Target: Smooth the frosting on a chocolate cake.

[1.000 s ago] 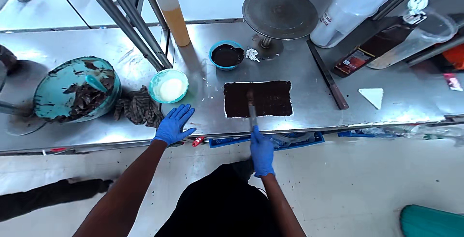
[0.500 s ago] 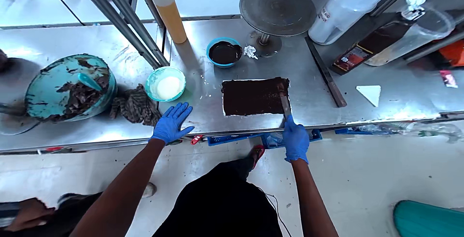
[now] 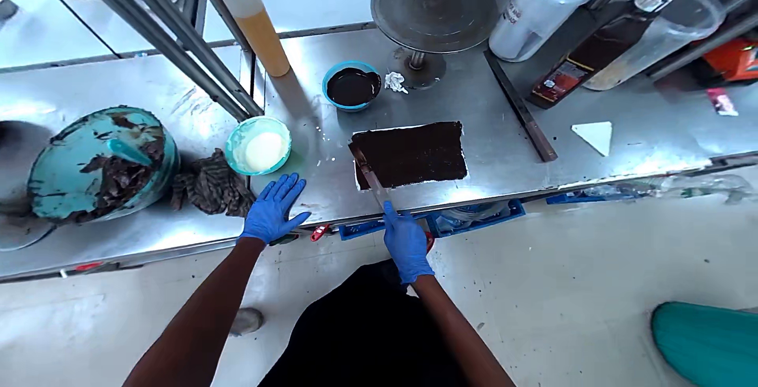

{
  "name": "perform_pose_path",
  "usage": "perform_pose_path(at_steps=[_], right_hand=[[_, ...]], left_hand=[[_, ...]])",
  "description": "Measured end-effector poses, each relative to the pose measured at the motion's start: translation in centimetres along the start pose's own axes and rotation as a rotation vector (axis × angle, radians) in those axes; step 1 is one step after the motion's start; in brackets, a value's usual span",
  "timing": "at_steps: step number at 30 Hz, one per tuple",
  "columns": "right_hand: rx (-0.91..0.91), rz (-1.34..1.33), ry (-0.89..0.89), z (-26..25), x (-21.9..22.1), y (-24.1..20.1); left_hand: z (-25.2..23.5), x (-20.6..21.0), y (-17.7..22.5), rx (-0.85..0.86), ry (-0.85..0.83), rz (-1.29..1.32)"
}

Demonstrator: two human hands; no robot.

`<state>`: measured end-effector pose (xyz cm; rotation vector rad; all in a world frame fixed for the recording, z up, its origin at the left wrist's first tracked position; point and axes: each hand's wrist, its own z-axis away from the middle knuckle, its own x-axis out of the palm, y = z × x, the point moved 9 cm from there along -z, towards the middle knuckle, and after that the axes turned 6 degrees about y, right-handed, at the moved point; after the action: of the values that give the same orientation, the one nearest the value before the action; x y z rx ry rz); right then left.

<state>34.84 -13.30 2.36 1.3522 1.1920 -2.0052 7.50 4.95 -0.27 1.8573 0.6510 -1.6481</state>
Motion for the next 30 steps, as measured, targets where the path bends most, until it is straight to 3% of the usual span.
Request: perform_pose_path(at_steps=[4,9,12,16,19,22,26,30], right_hand=[[0.041,0.079,0.094,-1.4,-4.5,5.6],[0.229,0.032,0.188,-3.2,-9.3,11.8],[0.257,-0.088,0.231,-2.8,-8.3,11.0],[0.200,-0.237,0.207,-1.0,-3.2,6.1],[0.112,-0.219,0.071,0.5,-0.1,1.4],[0.022,-0.092,-0.003,0.5,0.3,-0.8],[-0.045,0.036,0.056,-1.1,-2.9,1.8],[0.165,0.095,0.112,-4.5,-7.3,8.2]], left_hand=[[0.0,0.2,-0.1,0.006,0.002,-0.020],[0.0,-0.1,0.0,0.004,0.003,-0.004],[0.0,-0.1,0.1,0.013,0.015,0.000],[-0.1,0.3,-0.2,0.001,-0.009,-0.021],[-0.1,0.2,-0.3,0.008,0.007,-0.025],[-0.2,-0.1,-0.2,0.020,0.012,-0.039],[-0.1,0.0,-0.5,0.036,0.042,-0.029],[-0.1,0.0,-0.5,0.055,0.065,-0.023]])
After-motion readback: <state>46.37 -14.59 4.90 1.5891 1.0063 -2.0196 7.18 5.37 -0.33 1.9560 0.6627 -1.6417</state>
